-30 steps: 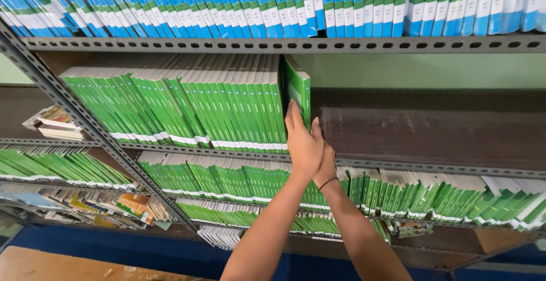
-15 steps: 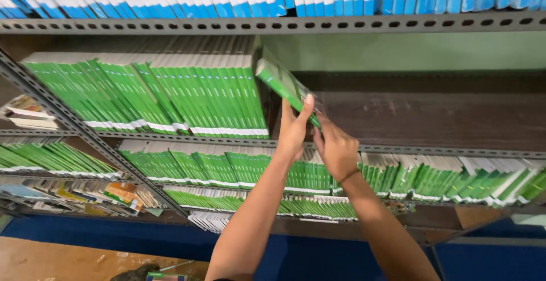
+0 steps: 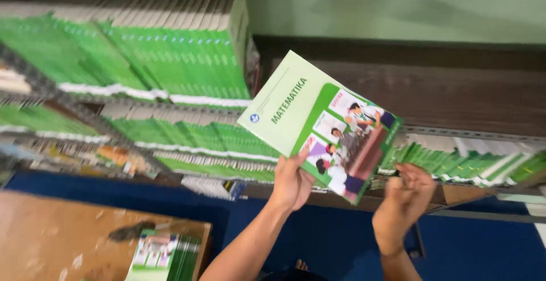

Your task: The person repeatedly takes green-covered books from a metal shelf and places them onto a stack on a wooden table. The person handles the books by hand, moving them from the shelf to the table in a repetitive cycle.

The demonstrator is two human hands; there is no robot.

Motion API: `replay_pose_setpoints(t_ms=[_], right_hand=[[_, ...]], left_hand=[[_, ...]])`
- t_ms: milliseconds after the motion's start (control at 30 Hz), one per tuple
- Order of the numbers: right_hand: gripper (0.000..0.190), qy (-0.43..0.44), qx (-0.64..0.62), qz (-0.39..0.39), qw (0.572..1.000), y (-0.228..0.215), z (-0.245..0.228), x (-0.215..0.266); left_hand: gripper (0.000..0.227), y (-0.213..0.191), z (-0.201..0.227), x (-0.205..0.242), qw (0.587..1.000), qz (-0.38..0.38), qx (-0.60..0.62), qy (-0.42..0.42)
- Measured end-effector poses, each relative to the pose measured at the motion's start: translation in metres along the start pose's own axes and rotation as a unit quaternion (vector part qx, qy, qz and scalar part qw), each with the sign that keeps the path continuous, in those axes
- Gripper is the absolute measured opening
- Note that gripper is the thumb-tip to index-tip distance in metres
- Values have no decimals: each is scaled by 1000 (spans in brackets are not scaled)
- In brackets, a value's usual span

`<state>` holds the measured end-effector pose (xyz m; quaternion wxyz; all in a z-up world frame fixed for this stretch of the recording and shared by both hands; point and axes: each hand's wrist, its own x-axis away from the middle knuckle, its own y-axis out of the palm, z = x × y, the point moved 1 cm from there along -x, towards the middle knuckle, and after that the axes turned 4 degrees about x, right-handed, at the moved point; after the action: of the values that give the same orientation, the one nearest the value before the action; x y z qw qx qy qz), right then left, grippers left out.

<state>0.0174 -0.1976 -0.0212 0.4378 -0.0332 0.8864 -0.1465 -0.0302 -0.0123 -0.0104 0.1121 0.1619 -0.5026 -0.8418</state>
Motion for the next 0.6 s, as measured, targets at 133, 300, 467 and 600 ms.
replay_pose_setpoints(t_ms=[133,300,467,600], right_hand=[[43,257,-447,51,855,12,24,29],[69,439,-675,-96,585,51,2,46],[41,184,-270,-351,878,89,-5,85],[48,441,-684,-305,494,130,-68,107]], left_hand=[[54,-14,9,44,999,32,24,2],[57,-58,16,102,995,73,23,60],[69,-89,44,182,989,109,-20,100],[102,-139,89,283,983,48,-26,174]])
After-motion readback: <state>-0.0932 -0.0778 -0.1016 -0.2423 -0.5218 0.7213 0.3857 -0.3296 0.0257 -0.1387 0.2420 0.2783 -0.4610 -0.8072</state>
